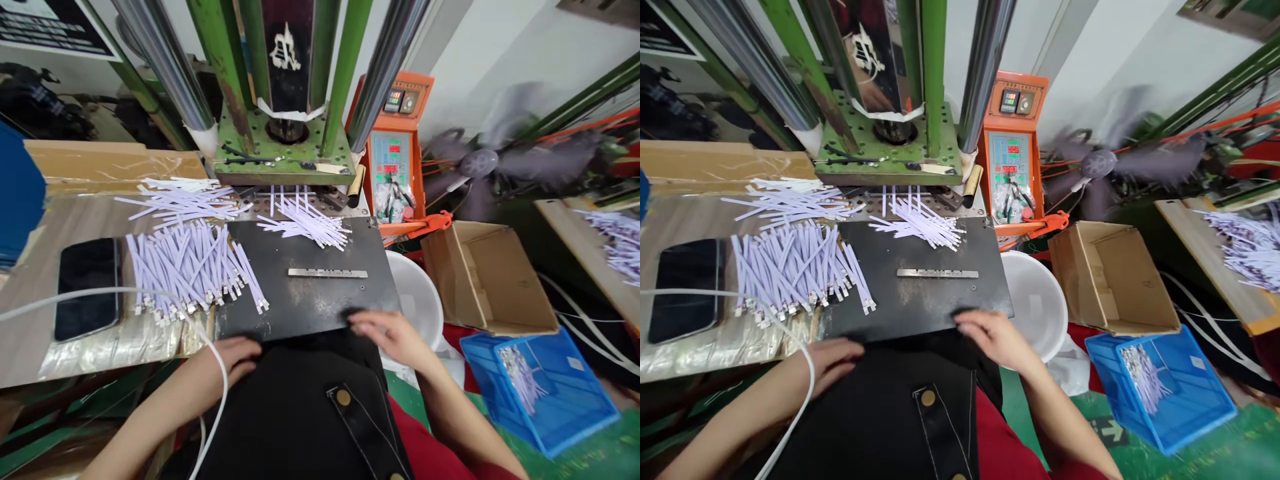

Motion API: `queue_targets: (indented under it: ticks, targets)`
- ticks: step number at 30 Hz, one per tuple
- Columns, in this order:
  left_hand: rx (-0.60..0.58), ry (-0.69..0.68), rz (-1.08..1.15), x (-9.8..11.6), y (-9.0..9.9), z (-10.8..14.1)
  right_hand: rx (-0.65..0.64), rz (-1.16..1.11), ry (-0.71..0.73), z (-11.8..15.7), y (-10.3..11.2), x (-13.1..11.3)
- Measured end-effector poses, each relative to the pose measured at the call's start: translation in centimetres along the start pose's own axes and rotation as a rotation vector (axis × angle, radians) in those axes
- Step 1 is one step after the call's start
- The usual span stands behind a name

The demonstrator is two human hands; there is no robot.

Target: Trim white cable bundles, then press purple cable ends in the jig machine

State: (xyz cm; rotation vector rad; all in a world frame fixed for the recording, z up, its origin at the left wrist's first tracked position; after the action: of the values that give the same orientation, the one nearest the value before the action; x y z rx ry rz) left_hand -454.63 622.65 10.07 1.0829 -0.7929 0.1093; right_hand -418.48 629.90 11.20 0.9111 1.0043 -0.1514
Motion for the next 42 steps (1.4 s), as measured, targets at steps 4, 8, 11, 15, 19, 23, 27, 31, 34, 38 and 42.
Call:
queue_targets:
  ticks: [4, 8, 11, 15, 19, 23, 27, 31, 34, 38, 42]
  targets:
    - [0.248, -0.157, -0.283, 3.4, 3.0, -8.9, 0.435, 0.376, -0.008, -5.2, 2.0, 0.4]
    - [0.228, 0.06, -0.483, 4.7, 3.4, -14.9, 0.455, 0.496, 0.047, -7.8, 1.1, 1.9]
    - [0.248, -0.037, -0.512, 5.5, 2.7, -13.3, 0.423, 0.447, 0.138, -6.1, 0.5, 1.9]
    - [0.394, -0.163, -0.489, 4.7, 0.9, -7.0, 0.217, 0.386, 0.245, -4.8, -0.3, -0.4]
    - [0.514, -0.125, -0.433, 2.1, -0.2, -3.2, -0.041, 0.368, 0.248, -10.0, -2.5, -5.3]
    - [0.526, -0.082, -0.44, 1.2, -0.3, -2.3, -0.109, 0.533, 0.091, -17.4, -5.4, -10.6]
    - [0.516, -0.072, -0.467, 1.2, -0.1, -1.7, -0.249, 0.593, -0.022, -20.3, -5.1, -11.9]
    - [0.472, -0.064, -0.458, 0.9, 0.8, -2.3, -0.28, 0.561, -0.161, -19.1, -0.7, -8.9]
    - [0.337, -0.019, -0.31, 1.1, 2.2, -4.3, -0.184, 0.303, -0.139, -17.3, 1.5, -6.8]
    - [0.25, 0.065, 0.154, 2.3, 4.1, -8.4, -0.094, -0.336, -0.009, -15.6, 0.6, -5.9]
    - [0.344, 0.151, 0.426, 2.6, 4.9, -10.8, 0.052, -0.344, 0.079, -14.4, -0.5, -6.4]
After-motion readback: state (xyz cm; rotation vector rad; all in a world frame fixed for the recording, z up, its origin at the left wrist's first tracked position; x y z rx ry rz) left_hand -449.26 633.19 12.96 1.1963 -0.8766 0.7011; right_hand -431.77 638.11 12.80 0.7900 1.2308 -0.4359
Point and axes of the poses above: each hand's wrist, its own z-axis away from the middle knuckle, its own y-axis out of the back of the hand, x = y × z, the point moved 2 cm from there along -z, towards the middle knuckle, and after that the axes turned 7 degrees about -x, right-handed, at the moved point
